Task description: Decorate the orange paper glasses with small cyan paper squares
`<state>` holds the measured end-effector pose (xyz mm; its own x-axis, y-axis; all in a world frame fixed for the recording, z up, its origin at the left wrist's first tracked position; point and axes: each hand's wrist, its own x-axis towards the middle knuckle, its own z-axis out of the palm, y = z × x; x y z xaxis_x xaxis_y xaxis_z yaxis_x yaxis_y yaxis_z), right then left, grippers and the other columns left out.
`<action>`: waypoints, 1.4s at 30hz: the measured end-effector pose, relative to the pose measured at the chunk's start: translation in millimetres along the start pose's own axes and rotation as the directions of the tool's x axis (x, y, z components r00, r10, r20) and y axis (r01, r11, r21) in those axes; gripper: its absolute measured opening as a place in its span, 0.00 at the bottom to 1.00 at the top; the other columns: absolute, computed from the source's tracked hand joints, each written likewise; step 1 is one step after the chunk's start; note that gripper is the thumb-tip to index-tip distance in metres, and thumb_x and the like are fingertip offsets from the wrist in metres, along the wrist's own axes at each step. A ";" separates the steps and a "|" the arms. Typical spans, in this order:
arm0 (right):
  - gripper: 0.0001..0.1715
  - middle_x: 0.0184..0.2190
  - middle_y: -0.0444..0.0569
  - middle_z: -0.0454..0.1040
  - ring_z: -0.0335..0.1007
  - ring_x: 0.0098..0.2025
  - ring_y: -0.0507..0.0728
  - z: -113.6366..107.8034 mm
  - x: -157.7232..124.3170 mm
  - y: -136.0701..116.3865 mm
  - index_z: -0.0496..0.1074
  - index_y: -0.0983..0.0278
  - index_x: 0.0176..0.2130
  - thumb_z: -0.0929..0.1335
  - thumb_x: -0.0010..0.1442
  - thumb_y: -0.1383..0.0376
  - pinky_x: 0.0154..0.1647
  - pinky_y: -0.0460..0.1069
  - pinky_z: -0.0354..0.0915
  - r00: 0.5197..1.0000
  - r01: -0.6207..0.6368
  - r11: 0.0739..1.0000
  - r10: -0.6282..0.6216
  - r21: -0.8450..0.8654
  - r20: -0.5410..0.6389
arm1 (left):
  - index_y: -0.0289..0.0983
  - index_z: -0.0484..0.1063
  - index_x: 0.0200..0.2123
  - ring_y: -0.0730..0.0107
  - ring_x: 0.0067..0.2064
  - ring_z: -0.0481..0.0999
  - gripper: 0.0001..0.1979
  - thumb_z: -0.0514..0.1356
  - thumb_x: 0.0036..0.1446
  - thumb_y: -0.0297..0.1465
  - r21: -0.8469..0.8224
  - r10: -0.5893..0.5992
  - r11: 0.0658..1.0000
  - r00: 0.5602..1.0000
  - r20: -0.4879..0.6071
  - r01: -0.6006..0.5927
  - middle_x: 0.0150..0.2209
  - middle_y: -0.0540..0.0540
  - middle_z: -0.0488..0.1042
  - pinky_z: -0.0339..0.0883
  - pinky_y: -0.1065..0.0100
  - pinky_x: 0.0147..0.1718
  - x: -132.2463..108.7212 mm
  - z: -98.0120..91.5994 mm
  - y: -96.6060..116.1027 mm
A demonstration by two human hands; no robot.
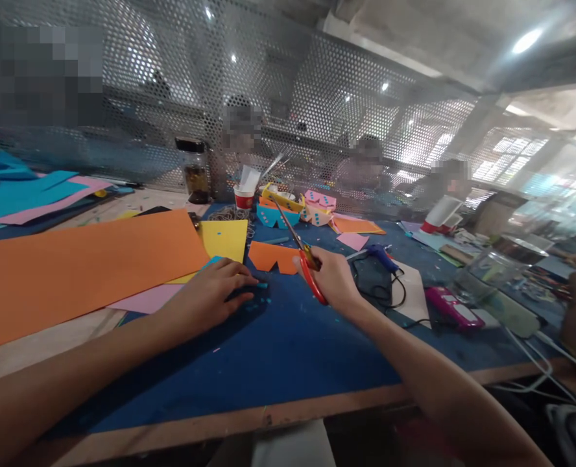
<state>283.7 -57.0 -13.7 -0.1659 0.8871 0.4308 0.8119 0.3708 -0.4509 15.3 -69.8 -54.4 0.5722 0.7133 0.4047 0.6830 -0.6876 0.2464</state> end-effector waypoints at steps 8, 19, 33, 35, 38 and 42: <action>0.16 0.21 0.41 0.67 0.55 0.25 0.51 -1.4 0.0 -1.4 0.66 0.62 0.27 0.68 0.64 0.59 0.28 0.47 0.45 1.000 -0.003 1.000 0.004 -0.025 0.003 | 0.39 0.79 0.49 0.56 0.48 0.76 0.13 0.57 0.69 0.35 -0.033 -0.008 0.999 1.000 0.013 0.009 0.46 0.41 0.79 0.70 0.56 0.50 4.4 6.7 -6.1; 0.14 0.21 0.41 0.66 0.54 0.25 0.51 -1.9 1.7 0.0 0.66 0.62 0.26 0.68 0.63 0.62 0.28 0.47 0.45 1.000 -0.012 0.999 0.011 -0.044 -0.027 | 0.39 0.79 0.42 0.56 0.47 0.77 0.12 0.57 0.69 0.36 -0.090 -0.031 0.995 0.999 -0.012 0.030 0.43 0.43 0.79 0.70 0.57 0.48 6.9 7.0 -3.7; 0.11 0.22 0.42 0.69 0.57 0.25 0.52 -0.8 3.9 5.2 0.67 0.62 0.27 0.67 0.62 0.63 0.29 0.47 0.47 1.000 -0.020 0.998 0.018 -0.066 -0.022 | 0.40 0.74 0.38 0.56 0.43 0.76 0.09 0.56 0.67 0.35 -0.065 -0.083 0.995 0.996 -0.019 0.081 0.40 0.44 0.79 0.68 0.58 0.43 2.3 5.1 -4.0; 0.11 0.22 0.42 0.69 0.57 0.25 0.52 -1.5 4.4 6.2 0.67 0.62 0.27 0.67 0.61 0.63 0.29 0.47 0.48 0.999 -0.023 0.997 0.021 -0.070 -0.031 | 0.40 0.75 0.39 0.57 0.41 0.77 0.09 0.56 0.66 0.35 -0.118 -0.157 0.981 0.987 -0.040 0.151 0.39 0.44 0.79 0.69 0.60 0.41 2.4 2.0 -0.9; 0.12 0.22 0.41 0.68 0.57 0.25 0.52 -4.2 6.1 6.9 0.66 0.61 0.27 0.67 0.62 0.62 0.29 0.46 0.50 0.999 -0.036 0.998 0.033 -0.056 -0.042 | 0.41 0.75 0.39 0.59 0.38 0.78 0.10 0.57 0.66 0.39 -0.262 -0.318 0.920 0.946 -0.060 0.292 0.37 0.46 0.80 0.70 0.63 0.37 3.0 -4.7 4.3; 0.18 0.21 0.40 0.64 0.56 0.25 0.52 -7.0 5.5 1.1 0.63 0.61 0.25 0.68 0.62 0.56 0.27 0.46 0.50 0.997 -0.068 0.993 0.070 0.098 -0.013 | 0.41 0.76 0.39 0.61 0.37 0.79 0.13 0.60 0.63 0.44 -0.469 -0.433 0.806 0.900 -0.051 0.362 0.34 0.49 0.81 0.71 0.67 0.36 4.9 -14.6 13.8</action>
<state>287.6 -53.6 -6.4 -0.1015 0.9072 0.4083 0.7623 0.3346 -0.5540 20.9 -77.7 -36.1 0.1958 0.9329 0.3021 0.5443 -0.3597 0.7579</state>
